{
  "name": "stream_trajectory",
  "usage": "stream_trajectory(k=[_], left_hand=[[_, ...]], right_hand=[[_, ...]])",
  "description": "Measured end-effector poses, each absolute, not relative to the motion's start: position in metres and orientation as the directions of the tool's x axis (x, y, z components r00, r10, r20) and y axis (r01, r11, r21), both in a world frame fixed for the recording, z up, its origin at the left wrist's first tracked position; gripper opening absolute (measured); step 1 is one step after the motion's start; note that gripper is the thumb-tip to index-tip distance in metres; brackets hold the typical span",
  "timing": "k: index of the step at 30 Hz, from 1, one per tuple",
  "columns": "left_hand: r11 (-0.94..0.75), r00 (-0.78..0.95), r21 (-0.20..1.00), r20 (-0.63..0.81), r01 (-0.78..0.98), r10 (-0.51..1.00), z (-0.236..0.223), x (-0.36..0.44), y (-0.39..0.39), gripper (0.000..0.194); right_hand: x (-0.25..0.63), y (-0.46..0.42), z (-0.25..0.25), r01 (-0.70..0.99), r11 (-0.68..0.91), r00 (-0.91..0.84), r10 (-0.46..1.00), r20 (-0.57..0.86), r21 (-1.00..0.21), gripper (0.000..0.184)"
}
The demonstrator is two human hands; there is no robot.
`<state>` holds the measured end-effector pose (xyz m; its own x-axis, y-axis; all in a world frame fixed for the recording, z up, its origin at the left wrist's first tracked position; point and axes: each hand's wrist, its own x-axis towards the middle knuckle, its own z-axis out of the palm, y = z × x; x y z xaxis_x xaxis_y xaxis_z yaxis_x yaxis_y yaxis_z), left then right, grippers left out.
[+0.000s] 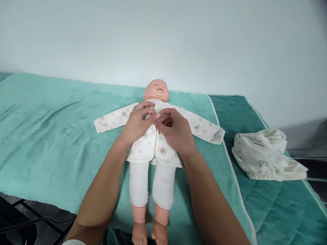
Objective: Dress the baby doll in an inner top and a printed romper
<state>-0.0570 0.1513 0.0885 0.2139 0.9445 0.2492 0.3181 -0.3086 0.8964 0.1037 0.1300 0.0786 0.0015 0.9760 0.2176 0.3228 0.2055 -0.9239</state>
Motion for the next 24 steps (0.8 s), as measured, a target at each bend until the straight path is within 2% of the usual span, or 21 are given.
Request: stream_trajectory(k=[10,17,21,24], left_hand=[[-0.222,0.147,0.938,0.189,0.266,0.971,0.090,-0.056,0.151,0.012],[-0.165,0.208,0.981,0.142,0.098,0.968,0.090,-0.064,0.150,0.011],[-0.186,0.181,0.966,0.153,0.179,0.971,0.090,-0.062,0.149,0.010],[-0.222,0.147,0.949,0.193,0.224,0.970,0.090,-0.062,0.148,0.004]], right_hand=[[0.100,0.122,0.088,0.446,0.208,-0.041,0.976,0.212,-0.871,0.023],[0.101,0.122,0.087,0.448,0.205,-0.062,0.978,0.199,-0.870,0.035],[0.101,0.119,0.087,0.486,0.213,-0.069,0.976,0.205,-0.848,0.034],[0.100,0.111,0.093,0.583,0.220,-0.052,0.971,0.234,-0.783,0.028]])
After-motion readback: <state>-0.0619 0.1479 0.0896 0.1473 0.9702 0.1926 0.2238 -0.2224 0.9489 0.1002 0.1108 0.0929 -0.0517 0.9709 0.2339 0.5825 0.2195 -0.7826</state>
